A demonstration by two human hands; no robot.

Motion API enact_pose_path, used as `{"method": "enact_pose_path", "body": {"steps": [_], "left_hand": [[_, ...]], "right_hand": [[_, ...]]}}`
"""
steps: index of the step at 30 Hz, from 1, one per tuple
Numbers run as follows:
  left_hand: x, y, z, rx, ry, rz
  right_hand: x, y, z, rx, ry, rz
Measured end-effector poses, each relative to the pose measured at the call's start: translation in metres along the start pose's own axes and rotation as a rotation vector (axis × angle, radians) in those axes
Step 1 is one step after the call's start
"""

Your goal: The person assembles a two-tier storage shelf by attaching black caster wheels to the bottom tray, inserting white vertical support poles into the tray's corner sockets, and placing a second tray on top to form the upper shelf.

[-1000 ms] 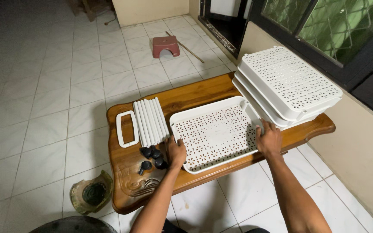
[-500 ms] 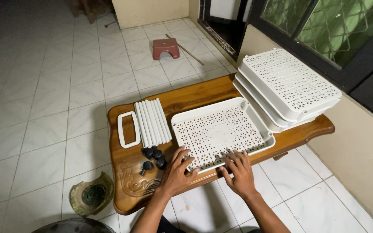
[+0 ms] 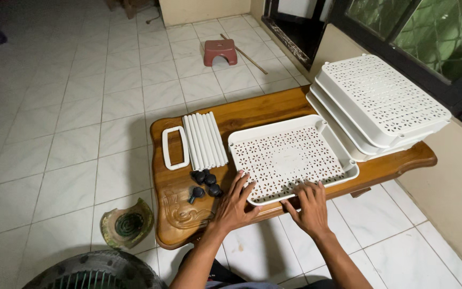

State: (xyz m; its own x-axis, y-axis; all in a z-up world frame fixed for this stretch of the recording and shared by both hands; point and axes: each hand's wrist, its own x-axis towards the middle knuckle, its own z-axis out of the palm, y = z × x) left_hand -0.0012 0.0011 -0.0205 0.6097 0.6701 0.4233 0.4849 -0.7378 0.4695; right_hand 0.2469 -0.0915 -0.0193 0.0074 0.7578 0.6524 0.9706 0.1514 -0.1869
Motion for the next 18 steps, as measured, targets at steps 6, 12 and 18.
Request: {"method": "enact_pose_path", "body": {"steps": [6,12,18], "left_hand": [[0.001,-0.01,0.005,-0.069,0.236,0.035],[-0.005,-0.005,-0.004,-0.159,0.275,-0.066],[0.036,-0.012,-0.005,-0.579,0.188,-0.248]], "right_hand": [[0.045,-0.001,-0.016,0.037,-0.058,0.069],[0.122,0.003,-0.09,0.292,0.081,0.453],[0.16,0.031,-0.162,0.804,0.063,0.733]]}}
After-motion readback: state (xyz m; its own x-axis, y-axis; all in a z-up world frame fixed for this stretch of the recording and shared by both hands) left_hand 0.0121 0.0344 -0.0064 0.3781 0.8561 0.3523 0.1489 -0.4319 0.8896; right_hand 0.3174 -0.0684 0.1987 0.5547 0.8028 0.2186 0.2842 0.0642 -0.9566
